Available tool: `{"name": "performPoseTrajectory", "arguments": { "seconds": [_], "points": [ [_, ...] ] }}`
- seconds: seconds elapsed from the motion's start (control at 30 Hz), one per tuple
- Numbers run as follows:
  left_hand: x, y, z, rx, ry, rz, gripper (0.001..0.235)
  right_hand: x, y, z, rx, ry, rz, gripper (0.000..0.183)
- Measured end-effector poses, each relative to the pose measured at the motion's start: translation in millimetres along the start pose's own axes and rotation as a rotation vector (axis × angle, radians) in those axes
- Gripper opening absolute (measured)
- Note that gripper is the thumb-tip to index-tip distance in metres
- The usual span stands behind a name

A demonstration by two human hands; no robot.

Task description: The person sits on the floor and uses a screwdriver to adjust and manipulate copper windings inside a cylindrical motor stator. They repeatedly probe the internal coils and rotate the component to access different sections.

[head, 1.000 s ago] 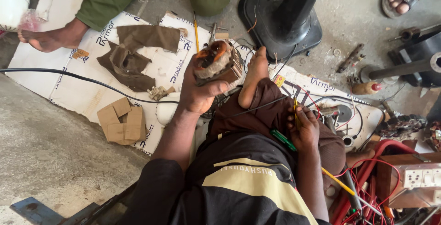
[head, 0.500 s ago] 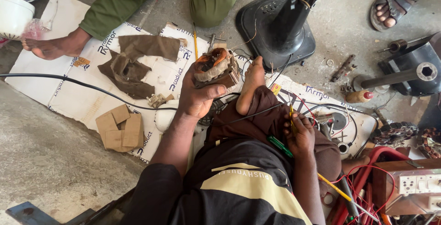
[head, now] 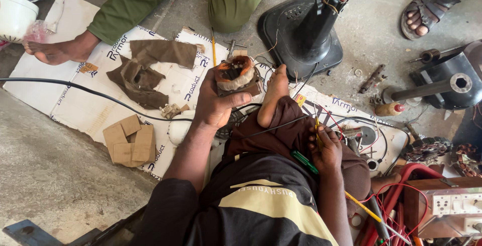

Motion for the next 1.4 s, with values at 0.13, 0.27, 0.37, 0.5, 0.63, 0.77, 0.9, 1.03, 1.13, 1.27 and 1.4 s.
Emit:
{"name": "performPoseTrajectory", "arguments": {
  "seconds": [0.13,0.27,0.37,0.5,0.63,0.77,0.9,1.03,1.13,1.27,1.4],
  "points": [
    [-1.3,-3.1,-12.1,-0.245,-0.070,0.108,0.091,0.1,1.6,-0.4,0.003,0.002,0.006,0.010],
    [-5.8,-10.3,-29.9,-0.456,-0.182,0.281,0.094,-1.4,1.8,-0.1,0.000,-0.005,0.017,0.012],
    [-8.1,-13.7,-37.7,-0.451,-0.198,0.307,0.094,-2.7,2.5,-0.8,0.001,-0.009,0.017,0.013],
    [-10.6,-16.3,-48.8,-0.479,-0.226,0.336,0.092,-2.8,4.8,-1.6,0.006,-0.002,0.006,0.013],
    [-10.3,-17.7,-58.2,-0.460,-0.249,0.359,0.090,-5.4,6.2,-2.1,-0.005,-0.011,0.017,0.014],
    [-9.0,-17.1,-60.1,-0.396,-0.199,0.348,0.093,-6.6,10.1,-3.3,-0.014,-0.016,0.012,0.013],
    [-10.2,-16.6,-62.9,-0.353,-0.143,0.340,0.096,-6.1,9.2,-1.0,-0.023,-0.020,-0.009,0.015],
    [-9.5,-22.2,-68.0,-0.398,-0.168,0.389,0.095,8.0,-1.0,4.6,-0.070,-0.025,-0.015,0.018],
    [-7.1,-30.2,-64.4,-0.441,-0.178,0.441,0.094,18.0,-13.8,13.8,-0.058,0.015,0.011,0.020],
    [-13.1,-39.0,-44.3,-0.696,-0.224,0.505,0.091,29.1,-20.9,21.6,0.019,0.060,0.012,0.030],
    [-13.8,-36.1,-6.6,-0.981,-0.259,0.563,0.087,33.4,-17.4,27.4,-0.116,0.152,0.104,0.024]
  ]
}}
Point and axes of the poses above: each hand's wrist, its own x-axis away from the middle knuckle, its own y-axis out of the back of the hand, z = x × y, the point moved 5 cm from there along -x, towards the middle knuckle, and after that the axes turned 11 degrees about -y, right-handed, at the moved point
